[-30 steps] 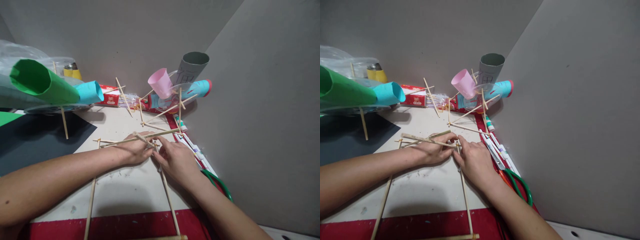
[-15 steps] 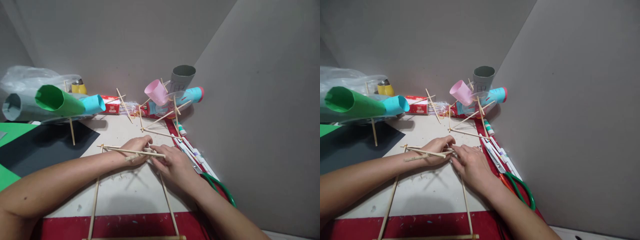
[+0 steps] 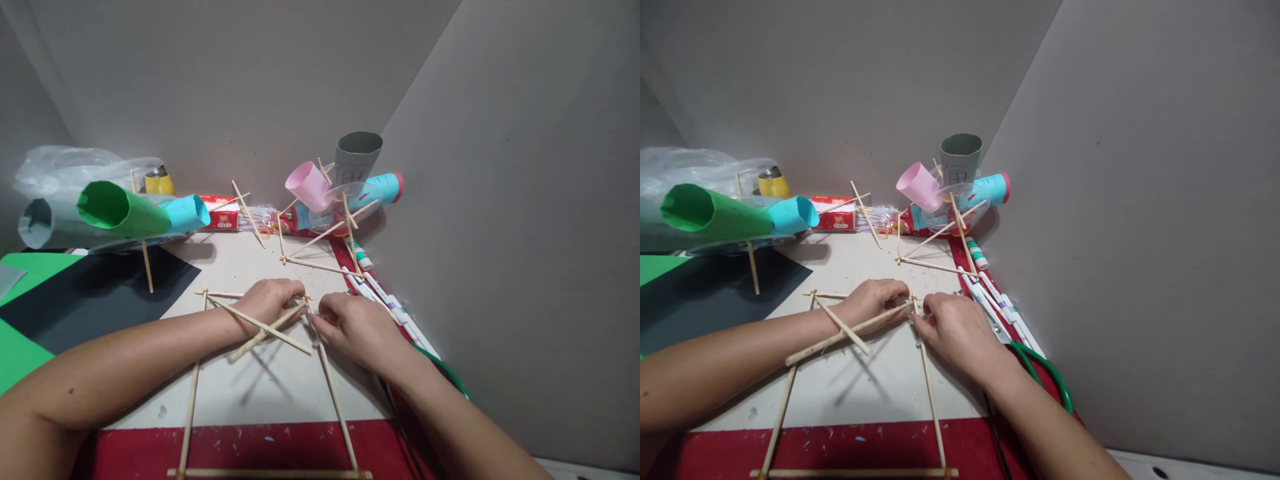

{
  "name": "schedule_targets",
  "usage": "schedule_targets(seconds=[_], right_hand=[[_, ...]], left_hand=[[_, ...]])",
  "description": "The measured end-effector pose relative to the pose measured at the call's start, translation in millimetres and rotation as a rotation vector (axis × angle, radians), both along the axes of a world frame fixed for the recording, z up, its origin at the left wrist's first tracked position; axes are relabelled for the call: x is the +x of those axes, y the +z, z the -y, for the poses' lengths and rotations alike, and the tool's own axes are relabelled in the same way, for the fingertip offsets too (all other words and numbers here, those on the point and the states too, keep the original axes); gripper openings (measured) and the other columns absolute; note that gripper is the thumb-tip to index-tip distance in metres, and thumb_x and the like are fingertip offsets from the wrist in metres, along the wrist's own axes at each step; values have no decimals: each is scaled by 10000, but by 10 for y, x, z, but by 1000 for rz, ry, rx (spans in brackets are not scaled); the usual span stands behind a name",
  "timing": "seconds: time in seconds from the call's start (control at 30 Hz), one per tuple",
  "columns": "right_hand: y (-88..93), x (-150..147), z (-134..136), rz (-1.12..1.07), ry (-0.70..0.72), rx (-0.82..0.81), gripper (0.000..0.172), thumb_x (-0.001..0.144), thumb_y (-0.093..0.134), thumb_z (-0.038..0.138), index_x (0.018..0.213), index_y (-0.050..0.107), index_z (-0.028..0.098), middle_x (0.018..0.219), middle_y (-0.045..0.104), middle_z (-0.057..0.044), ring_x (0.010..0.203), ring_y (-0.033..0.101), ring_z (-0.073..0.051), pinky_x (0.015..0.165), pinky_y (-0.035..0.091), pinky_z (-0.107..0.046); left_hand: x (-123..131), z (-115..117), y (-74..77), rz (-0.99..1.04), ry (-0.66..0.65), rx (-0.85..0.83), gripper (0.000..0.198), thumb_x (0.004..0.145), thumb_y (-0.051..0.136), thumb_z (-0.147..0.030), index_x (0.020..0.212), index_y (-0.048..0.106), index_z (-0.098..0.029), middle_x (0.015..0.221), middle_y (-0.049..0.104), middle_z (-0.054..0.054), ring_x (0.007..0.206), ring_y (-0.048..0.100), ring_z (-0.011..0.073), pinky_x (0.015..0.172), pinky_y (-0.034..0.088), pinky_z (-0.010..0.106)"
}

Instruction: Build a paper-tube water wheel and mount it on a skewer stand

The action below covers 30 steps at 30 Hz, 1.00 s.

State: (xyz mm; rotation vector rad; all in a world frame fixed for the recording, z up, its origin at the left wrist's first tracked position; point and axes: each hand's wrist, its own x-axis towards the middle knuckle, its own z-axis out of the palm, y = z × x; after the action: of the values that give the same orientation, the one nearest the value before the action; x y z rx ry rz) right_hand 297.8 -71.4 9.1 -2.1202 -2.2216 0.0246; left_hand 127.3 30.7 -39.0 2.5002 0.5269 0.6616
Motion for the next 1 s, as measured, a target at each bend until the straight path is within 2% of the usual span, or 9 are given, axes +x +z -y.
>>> schedule_targets(seconds=[0.1,0.2,0.3,0.4,0.5,0.63,0.9,1.0], right_hand=[[3,-29,-5,11,24,-45,262,921,559,355,728,643,200,739,714,-52,685,634,-194,591,322,-284],[-9,-16,-18,-2,24,-64,256,935,534,325,746,653,201,745,714,-46,698,637,-196,601,330,-290],[-22,43,-47,-15,-10,11,224,965,483,282,948,682,182,878,733,-70,771,651,-210,650,368,-297],[-34,106,-95,-5,65,43,269,950,482,185,1157,649,149,1023,716,-106,933,642,-240,766,397,-312],[-42,143,-133,-20,169,-14,228,875,534,88,1026,686,167,947,700,-82,902,611,-231,766,383,-309],[-35,155,-139,-63,198,-40,159,826,561,50,808,658,175,804,661,-48,760,557,-188,712,356,-297],[-20,200,-129,-185,267,-69,199,863,546,58,727,615,185,723,633,-25,691,539,-158,692,373,-270],[-33,207,-128,-220,289,-42,270,892,524,73,654,569,192,682,611,-18,663,519,-154,681,368,-271]], left_hand=[[-10,-10,-33,-27,-46,116,108,887,566,-250,935,631,-178,863,671,33,794,619,174,697,432,247],[-2,-8,-39,-60,-59,150,142,937,525,-261,926,641,-179,874,683,37,806,637,171,711,448,245],[17,2,-37,-73,-11,156,156,943,533,-262,882,653,-184,849,687,25,762,634,160,670,444,239],[29,7,-43,-53,-10,169,144,938,537,-231,886,663,-184,855,696,18,767,636,150,678,445,233],[30,4,-47,-33,-17,194,161,938,535,-232,855,661,-176,825,690,20,743,627,146,668,438,234],[24,2,-23,-8,-20,170,177,933,544,-236,813,655,-169,765,669,16,693,602,142,639,419,235],[3,10,-15,19,-88,147,200,960,510,-263,870,667,-178,782,667,16,743,607,156,669,419,247],[4,8,-35,16,-93,150,215,966,504,-279,863,665,-181,778,659,18,733,596,152,664,415,244]])
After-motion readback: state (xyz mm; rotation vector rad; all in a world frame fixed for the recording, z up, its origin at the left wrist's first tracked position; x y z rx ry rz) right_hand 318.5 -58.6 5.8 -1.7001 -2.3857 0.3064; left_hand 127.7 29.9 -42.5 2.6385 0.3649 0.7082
